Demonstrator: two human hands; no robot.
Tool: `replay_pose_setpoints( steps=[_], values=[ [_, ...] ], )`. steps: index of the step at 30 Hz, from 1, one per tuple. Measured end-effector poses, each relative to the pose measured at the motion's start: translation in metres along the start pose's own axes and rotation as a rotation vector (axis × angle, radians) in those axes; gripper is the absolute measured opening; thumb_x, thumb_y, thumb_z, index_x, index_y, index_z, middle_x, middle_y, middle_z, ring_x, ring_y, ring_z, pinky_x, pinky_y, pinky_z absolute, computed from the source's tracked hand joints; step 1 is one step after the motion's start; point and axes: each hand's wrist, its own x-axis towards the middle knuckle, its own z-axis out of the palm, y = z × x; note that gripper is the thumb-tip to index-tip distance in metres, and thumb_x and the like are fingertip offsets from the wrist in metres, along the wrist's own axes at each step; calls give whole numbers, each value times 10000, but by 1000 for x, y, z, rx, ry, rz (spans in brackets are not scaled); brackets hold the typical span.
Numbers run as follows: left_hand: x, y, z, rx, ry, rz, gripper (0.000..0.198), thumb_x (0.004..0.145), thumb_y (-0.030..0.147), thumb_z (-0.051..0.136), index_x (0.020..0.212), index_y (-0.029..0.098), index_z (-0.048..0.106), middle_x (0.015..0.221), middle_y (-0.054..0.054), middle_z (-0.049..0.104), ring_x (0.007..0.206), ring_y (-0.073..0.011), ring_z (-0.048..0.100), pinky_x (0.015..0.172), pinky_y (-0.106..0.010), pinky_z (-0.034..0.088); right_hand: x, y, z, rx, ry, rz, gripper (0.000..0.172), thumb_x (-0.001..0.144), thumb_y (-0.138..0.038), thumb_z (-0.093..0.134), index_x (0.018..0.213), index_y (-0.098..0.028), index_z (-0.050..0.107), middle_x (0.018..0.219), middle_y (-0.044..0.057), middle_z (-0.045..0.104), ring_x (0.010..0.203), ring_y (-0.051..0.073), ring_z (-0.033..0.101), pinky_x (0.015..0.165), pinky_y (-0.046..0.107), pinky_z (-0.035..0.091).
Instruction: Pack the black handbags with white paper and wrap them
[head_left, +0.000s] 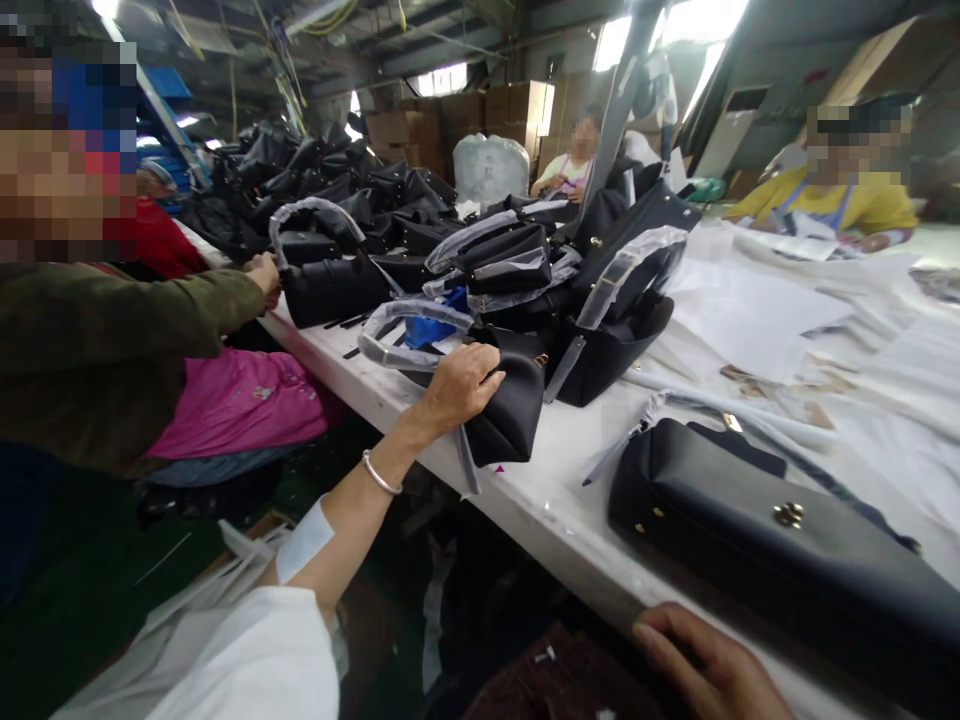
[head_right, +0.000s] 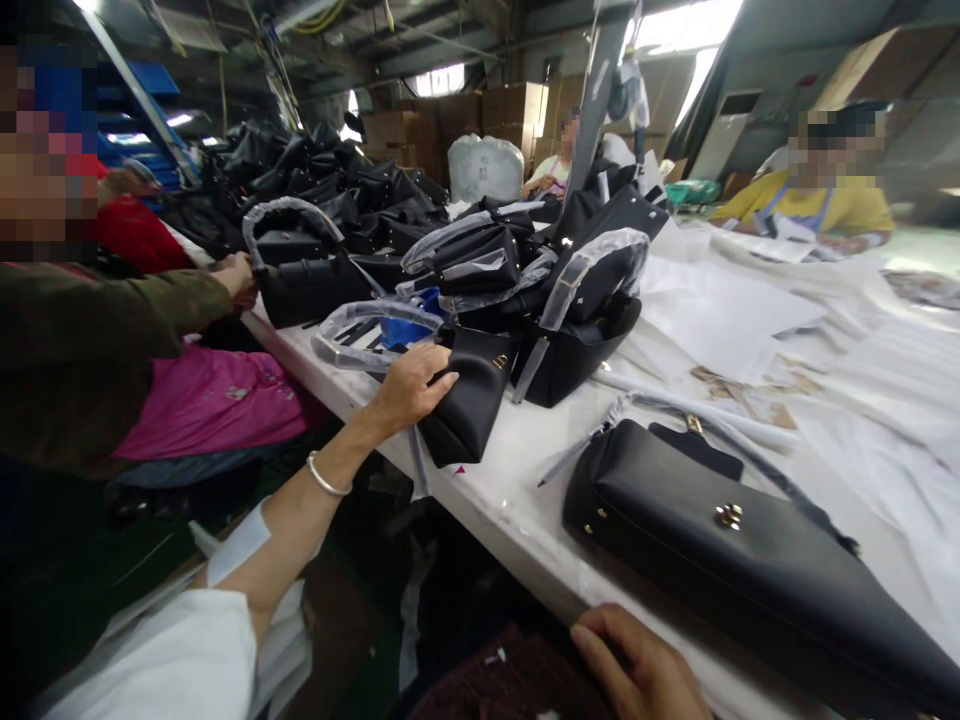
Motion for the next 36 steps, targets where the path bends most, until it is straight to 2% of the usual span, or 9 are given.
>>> replay_pose_setpoints(
  steps=[4,8,11,14,18,24,29,34,36],
  values=[
    [-8,14,-5,237,-40,219,171,990,217,423,948,147,574,978,-88,649,920,-214,589,835,-341,437,5,-10,-2,26,-13,0,436,794,-660,612,722,-242,717,726,44,700,725,218,637,673,234,506],
    [-14,45,-8,318,-78,376,243,1021,169,342,962,158,578,1016,-74,660,857,-186,577,732,-330,413,13,-28,-11,-14,4,-32,448,810,-657,585,701,-242,715,703,42,694,701,213,632,645,238,501],
    [-20,77,-6,351,-116,416,274,1022,139,309,960,153,576,1059,-97,658,840,-196,572,695,-343,411,22,-49,-24,-82,67,-92,419,839,-626,564,727,-255,723,731,33,703,728,212,642,660,235,503],
    [-28,106,2,377,-171,430,220,996,122,359,993,124,579,1032,-117,651,824,-210,570,679,-349,418,31,-70,-38,-158,122,-180,394,859,-599,546,749,-265,723,753,34,708,722,207,650,669,243,510],
    [-41,129,8,417,-201,376,200,980,117,395,1033,104,587,1075,-142,644,854,-220,578,672,-347,423,41,-93,-53,-207,194,-271,361,891,-566,541,828,-266,732,808,42,725,734,202,660,682,254,528],
    [-53,141,3,385,-239,385,162,947,127,468,1046,110,595,1017,-106,637,806,-200,549,661,-340,411,66,-140,-55,-235,319,-581,236,935,-399,544,994,-261,727,932,35,740,826,184,695,778,273,548],
    [-63,141,3,302,-216,443,77,936,136,495,943,128,571,851,-59,584,777,-208,538,657,-352,392,90,-177,-42,-267,265,-771,189,928,-238,543,1020,-222,707,983,42,730,883,171,702,817,281,565],
    [-70,137,1,240,-228,513,48,933,143,522,903,138,559,820,-41,569,760,-203,526,655,-354,382,111,-182,-30,-360,198,-738,232,879,-132,585,1072,-203,692,1090,73,707,941,199,703,853,339,583],
    [-71,136,-1,210,-235,520,51,944,155,526,925,134,569,839,-40,578,764,-198,526,664,-352,388,119,-181,-27,-423,196,-722,343,850,-102,604,1172,-207,659,1196,82,672,1014,215,689,898,360,574]
  ],
)
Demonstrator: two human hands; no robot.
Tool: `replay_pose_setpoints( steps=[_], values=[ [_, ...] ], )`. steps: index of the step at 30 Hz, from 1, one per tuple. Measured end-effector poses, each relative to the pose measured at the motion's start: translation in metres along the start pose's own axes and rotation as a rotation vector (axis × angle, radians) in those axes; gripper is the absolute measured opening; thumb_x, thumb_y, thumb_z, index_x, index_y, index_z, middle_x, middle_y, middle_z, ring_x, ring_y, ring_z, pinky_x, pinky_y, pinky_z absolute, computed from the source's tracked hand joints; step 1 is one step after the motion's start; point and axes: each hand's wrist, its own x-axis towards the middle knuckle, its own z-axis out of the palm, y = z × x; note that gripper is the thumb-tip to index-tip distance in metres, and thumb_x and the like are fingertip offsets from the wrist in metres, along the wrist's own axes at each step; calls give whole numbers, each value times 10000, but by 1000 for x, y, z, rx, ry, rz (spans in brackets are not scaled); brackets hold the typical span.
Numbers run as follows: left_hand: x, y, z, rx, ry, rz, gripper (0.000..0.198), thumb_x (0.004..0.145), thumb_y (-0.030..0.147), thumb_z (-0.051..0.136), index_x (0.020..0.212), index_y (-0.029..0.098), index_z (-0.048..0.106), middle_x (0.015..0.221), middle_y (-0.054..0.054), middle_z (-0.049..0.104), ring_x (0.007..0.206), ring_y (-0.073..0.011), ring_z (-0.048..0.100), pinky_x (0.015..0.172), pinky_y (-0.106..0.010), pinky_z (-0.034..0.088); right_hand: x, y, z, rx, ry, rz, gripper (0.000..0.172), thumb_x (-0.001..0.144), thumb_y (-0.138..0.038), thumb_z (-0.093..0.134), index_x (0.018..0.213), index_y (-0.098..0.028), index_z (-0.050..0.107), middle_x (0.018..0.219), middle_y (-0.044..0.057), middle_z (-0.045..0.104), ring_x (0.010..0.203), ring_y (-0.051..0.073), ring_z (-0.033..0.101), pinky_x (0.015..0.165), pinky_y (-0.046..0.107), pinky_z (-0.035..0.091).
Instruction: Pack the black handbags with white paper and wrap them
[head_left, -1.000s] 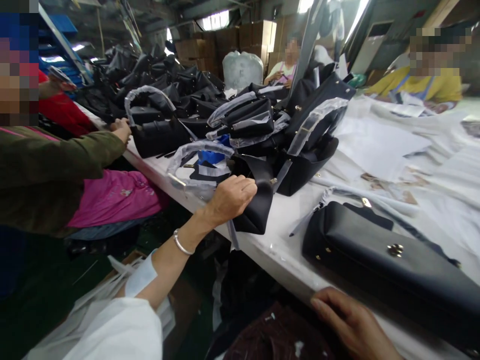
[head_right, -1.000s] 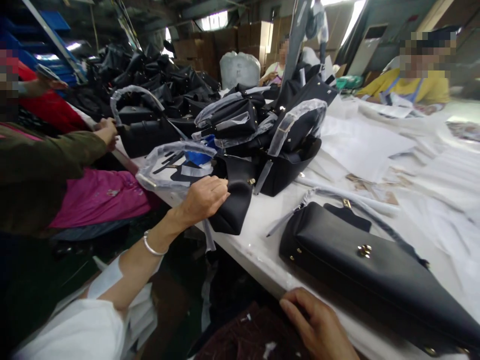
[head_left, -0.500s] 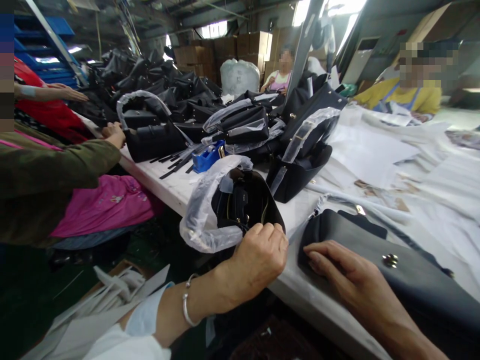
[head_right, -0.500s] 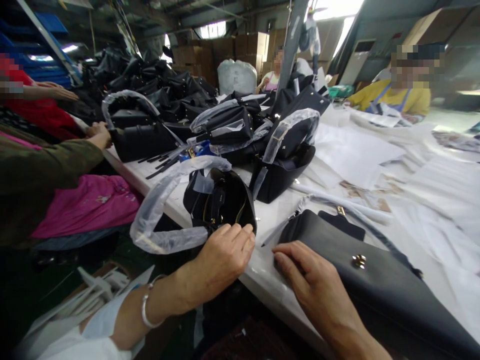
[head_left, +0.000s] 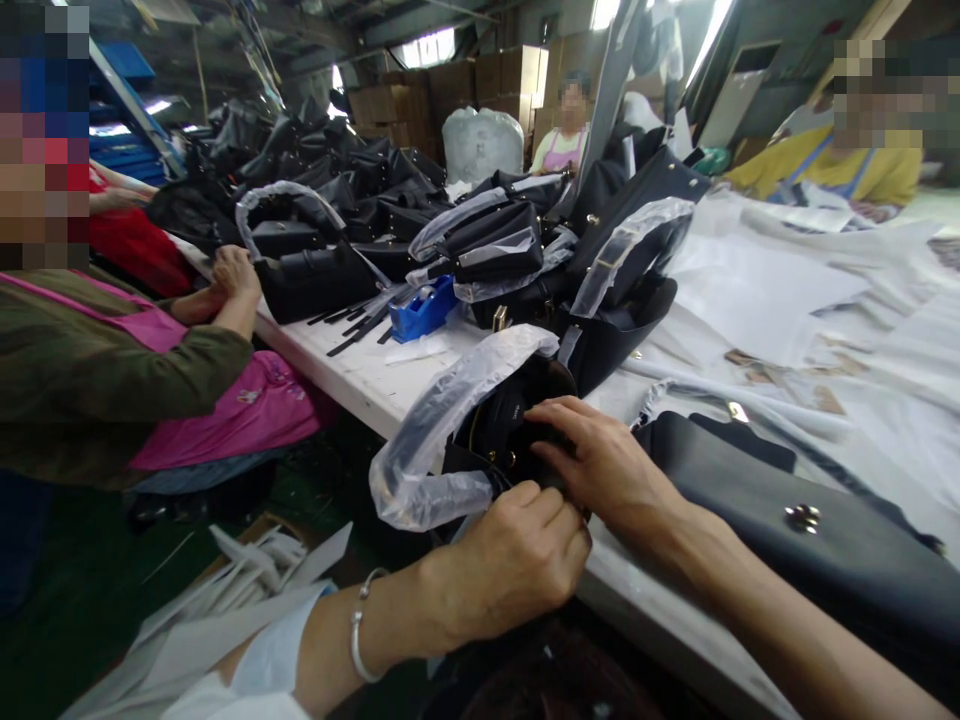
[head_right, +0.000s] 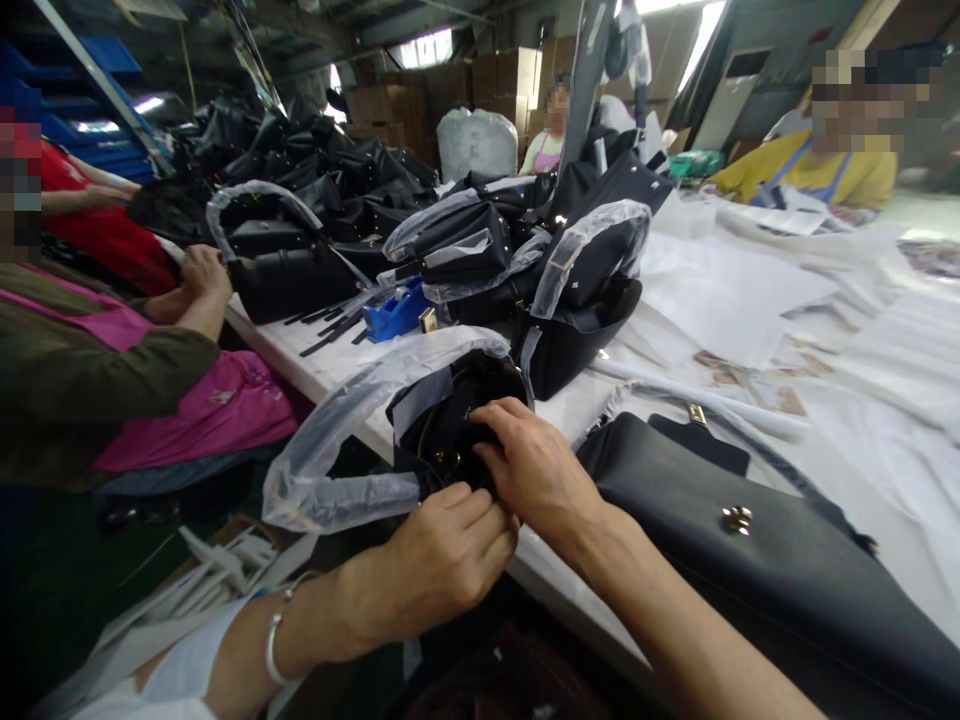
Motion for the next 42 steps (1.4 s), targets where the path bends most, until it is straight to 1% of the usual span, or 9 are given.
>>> replay_pose_setpoints(
  steps=[4,9,18,23,29,33,36,40,42],
  values=[
    [-1,-2,-3,-31,-5,19,78,959,152,512,946,131,586,851,-39,587,766,-190,535,660,-346,400,14,2,6,-190,-74,-56,528,841,-59,573,1344,-221,566,1399,110,552,1177,254,612,935,384,555],
    [-3,-6,-5,-27,-19,47,148,982,145,471,991,116,616,923,-74,646,794,-183,570,658,-336,429,29,1,14,-327,-137,-71,310,934,-125,510,1166,-224,690,1222,107,666,1052,241,647,799,322,556],
    [-17,-10,-8,16,83,-12,169,972,129,495,1025,113,655,1136,-105,699,834,-166,624,675,-314,490,35,22,8,111,185,172,231,877,-177,549,973,-215,755,903,14,751,836,187,677,767,281,508],
    [-19,-14,-11,-4,97,-41,182,974,127,489,1035,104,659,1125,-96,704,850,-172,639,701,-314,521,38,23,0,282,141,287,268,843,-217,542,989,-226,766,769,-16,729,723,166,658,706,275,504],
    [-21,-17,-11,-34,91,-67,180,967,117,491,1051,94,649,1128,-107,694,862,-185,642,718,-328,546,29,26,-2,193,152,200,190,819,-258,629,976,-218,728,811,-1,719,714,165,640,709,288,501],
    [-22,-22,-19,-151,141,-199,183,963,103,484,1084,96,621,1178,-118,665,987,-211,637,870,-351,560,14,34,-11,61,113,45,134,832,-165,601,930,-204,684,890,21,687,761,155,634,716,274,492],
    [-17,-30,-30,-212,18,-309,227,949,47,446,1112,112,592,1171,-112,645,1038,-204,633,934,-338,554,8,35,-21,-49,-57,-107,140,871,-127,565,870,-196,688,958,51,675,849,167,626,754,276,488],
    [1,-51,-42,-154,-354,-414,283,901,-12,429,1064,156,588,1006,-63,646,836,-186,679,750,-308,589,10,21,-32,-305,-263,-196,142,855,-115,609,864,-206,717,935,64,688,940,222,611,762,303,477],
    [12,-64,-43,-102,-448,-425,265,905,17,448,1081,153,592,994,-72,652,784,-196,692,685,-309,579,13,12,-32,-407,-356,-179,184,837,-94,615,928,-213,722,952,65,696,900,224,636,691,296,467]
  ],
)
